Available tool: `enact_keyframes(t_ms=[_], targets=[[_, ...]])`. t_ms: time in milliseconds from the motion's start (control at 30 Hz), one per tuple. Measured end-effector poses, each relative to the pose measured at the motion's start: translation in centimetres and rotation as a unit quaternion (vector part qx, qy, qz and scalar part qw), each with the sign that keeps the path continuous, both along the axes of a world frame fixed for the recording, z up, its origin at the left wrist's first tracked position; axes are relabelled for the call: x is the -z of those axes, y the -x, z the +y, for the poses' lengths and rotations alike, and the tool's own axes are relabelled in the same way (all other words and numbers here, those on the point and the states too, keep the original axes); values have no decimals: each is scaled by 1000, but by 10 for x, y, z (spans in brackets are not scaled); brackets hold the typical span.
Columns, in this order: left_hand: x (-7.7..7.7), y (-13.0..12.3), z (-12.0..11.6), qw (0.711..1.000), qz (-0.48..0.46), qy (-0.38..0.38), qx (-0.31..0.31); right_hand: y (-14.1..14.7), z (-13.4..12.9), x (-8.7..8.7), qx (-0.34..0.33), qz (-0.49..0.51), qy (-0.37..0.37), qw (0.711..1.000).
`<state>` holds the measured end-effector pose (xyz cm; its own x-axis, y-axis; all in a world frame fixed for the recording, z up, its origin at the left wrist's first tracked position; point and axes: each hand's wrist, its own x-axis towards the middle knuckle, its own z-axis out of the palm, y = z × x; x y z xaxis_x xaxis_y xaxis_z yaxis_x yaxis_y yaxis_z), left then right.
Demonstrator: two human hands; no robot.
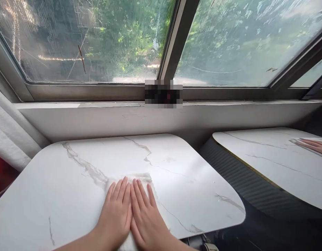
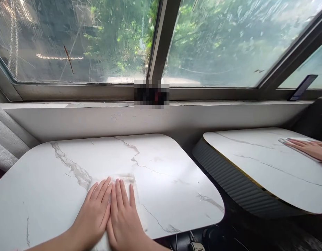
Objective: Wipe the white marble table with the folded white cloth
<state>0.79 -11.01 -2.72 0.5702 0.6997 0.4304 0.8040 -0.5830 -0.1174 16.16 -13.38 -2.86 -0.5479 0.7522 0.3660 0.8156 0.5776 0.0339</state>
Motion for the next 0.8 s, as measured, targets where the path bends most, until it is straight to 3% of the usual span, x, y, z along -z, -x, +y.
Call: enact_keyframes(t_ms=[100,200,433,533,633,800], targets=[[-4,4,-16,1000,9,-19,9,0,-14,-3,-22,5,4,1000],[-7,5,-17,1000,4,-11,11,-2,-11,-9,-37,12,37,999],[1,10,8,998,-35,54,-19,-7,34,-28,-84,30,168,982],[3,16,44,992,-51,97,-58,3,70,-25,-74,50,171,981],[0,26,96,984,-55,148,-81,22,113,-18,-32,64,156,985],[-11,51,183,979,-84,179,-56,55,186,-15,28,62,140,988]])
